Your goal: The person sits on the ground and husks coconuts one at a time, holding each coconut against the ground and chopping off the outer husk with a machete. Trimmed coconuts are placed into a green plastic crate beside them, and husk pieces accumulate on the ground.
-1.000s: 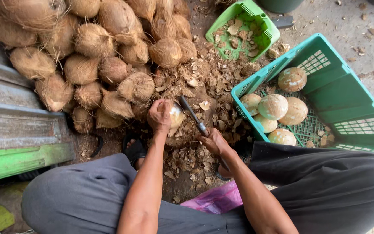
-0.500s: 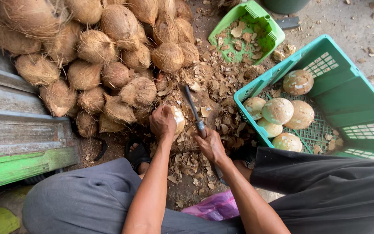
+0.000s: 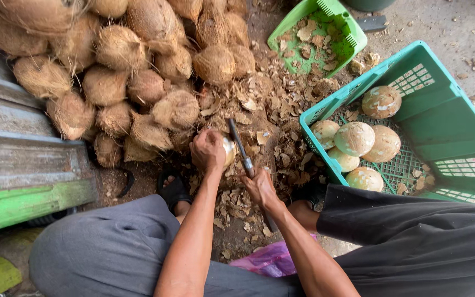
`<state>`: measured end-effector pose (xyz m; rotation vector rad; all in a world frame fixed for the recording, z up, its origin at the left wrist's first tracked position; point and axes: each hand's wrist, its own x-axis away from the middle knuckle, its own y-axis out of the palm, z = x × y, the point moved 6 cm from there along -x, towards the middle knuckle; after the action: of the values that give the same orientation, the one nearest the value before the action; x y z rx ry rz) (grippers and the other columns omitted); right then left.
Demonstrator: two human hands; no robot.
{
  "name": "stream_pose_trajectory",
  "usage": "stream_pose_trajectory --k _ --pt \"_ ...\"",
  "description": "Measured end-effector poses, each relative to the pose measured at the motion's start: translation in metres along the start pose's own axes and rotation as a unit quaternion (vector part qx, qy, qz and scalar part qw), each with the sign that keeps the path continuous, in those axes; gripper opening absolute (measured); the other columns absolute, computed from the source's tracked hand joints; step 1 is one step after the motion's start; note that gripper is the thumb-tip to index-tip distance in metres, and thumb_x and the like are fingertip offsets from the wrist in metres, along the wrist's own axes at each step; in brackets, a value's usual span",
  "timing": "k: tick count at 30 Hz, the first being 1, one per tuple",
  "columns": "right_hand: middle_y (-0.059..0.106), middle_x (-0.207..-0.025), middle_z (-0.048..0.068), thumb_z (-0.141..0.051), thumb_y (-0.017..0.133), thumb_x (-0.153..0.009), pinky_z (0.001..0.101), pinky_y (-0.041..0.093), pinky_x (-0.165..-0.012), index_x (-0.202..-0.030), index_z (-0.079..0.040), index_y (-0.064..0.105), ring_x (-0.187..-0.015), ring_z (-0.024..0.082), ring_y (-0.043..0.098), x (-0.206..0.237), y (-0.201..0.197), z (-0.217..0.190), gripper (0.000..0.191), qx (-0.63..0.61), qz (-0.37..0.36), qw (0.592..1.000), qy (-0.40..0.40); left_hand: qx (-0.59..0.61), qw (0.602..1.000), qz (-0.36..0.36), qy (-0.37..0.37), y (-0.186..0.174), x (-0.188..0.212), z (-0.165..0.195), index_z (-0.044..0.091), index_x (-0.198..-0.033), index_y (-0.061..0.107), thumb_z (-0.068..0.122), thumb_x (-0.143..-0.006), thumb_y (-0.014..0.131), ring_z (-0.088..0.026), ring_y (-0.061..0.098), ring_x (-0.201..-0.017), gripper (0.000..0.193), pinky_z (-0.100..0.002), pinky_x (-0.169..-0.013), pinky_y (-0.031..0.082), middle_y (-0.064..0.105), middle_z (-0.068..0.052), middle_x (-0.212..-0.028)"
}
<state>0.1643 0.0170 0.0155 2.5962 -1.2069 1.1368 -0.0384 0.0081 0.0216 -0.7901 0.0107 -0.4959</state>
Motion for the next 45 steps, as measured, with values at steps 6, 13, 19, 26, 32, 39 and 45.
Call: stream_pose_trajectory --k 6,13,19,26,32,39,45 --pt "0.054 -0.060 -0.002 -0.028 0.064 -0.095 0.0346 0.052 -0.044 -0.078 -0.009 0.052 -0.047 0.012 0.052 -0.019 -0.007 0.021 0.028 0.039 -0.043 0.996 -0.063 -0.048 0.998 0.007 0.029 0.002 -0.004 -0.006 0.023 -0.093 0.076 0.035 -0.094 0.062 -0.024 0.063 -0.099 0.019 -0.043 -0.082 0.052 0.072 -0.003 -0.107" --pt "0.050 -0.056 -0.001 -0.035 0.066 -0.094 0.0348 0.043 -0.042 -0.080 -0.013 0.056 -0.044 0.014 0.046 -0.004 -0.018 -0.005 0.028 0.040 -0.064 0.997 -0.033 -0.055 0.998 0.012 0.036 0.006 -0.004 -0.010 0.019 -0.101 0.076 0.045 -0.095 0.058 -0.021 0.063 -0.095 0.032 -0.040 -0.076 0.054 0.072 -0.004 -0.110" --pt "0.048 -0.058 -0.003 -0.035 0.066 -0.097 0.0331 0.042 -0.038 -0.074 -0.014 0.046 -0.044 0.010 0.043 0.020 -0.038 -0.043 0.038 0.019 0.051 0.993 -0.101 -0.063 0.996 -0.006 0.063 0.005 -0.002 0.000 0.018 -0.104 0.074 0.050 -0.098 0.056 -0.020 0.065 -0.096 0.037 -0.037 -0.080 0.054 0.073 -0.004 -0.113" --pt "0.051 -0.057 0.000 -0.021 0.065 -0.094 0.0349 0.041 -0.037 -0.076 -0.016 0.047 -0.042 0.012 0.046 -0.007 -0.013 -0.008 0.026 -0.027 0.009 0.998 -0.059 -0.030 0.999 0.003 0.037 0.003 -0.001 -0.005 0.019 -0.098 0.075 0.043 -0.096 0.053 -0.022 0.064 -0.097 0.033 -0.040 -0.081 0.053 0.073 -0.003 -0.110" --pt "0.051 -0.058 0.001 -0.034 0.067 -0.097 0.0324 0.045 -0.039 -0.072 -0.016 0.043 -0.043 0.012 0.046 -0.011 -0.012 0.015 0.038 0.005 -0.039 0.999 -0.028 -0.018 0.997 0.021 0.070 0.007 -0.005 -0.012 0.019 -0.094 0.075 0.044 -0.098 0.051 -0.023 0.062 -0.095 0.034 -0.041 -0.085 0.051 0.072 -0.004 -0.109" --pt "0.048 -0.061 -0.001 -0.036 0.069 -0.095 0.0339 0.042 -0.043 -0.075 -0.017 0.042 -0.047 0.012 0.044 -0.021 -0.019 0.008 0.039 0.072 -0.047 0.996 0.000 0.007 0.979 0.080 0.187 -0.014 -0.007 -0.001 0.017 -0.113 0.053 0.065 -0.075 0.072 -0.026 0.054 -0.108 0.065 -0.051 -0.095 0.043 0.055 -0.010 -0.113" --pt "0.053 -0.061 0.001 -0.042 0.066 -0.096 0.0370 0.045 -0.044 -0.074 -0.016 0.049 -0.047 0.014 0.046 -0.026 -0.005 0.011 0.038 0.091 -0.029 0.995 -0.035 -0.026 0.956 0.027 0.292 -0.039 0.016 0.010 0.012 -0.116 0.050 0.061 -0.066 0.085 -0.031 0.054 -0.115 0.078 -0.054 -0.101 0.044 0.051 -0.016 -0.121"
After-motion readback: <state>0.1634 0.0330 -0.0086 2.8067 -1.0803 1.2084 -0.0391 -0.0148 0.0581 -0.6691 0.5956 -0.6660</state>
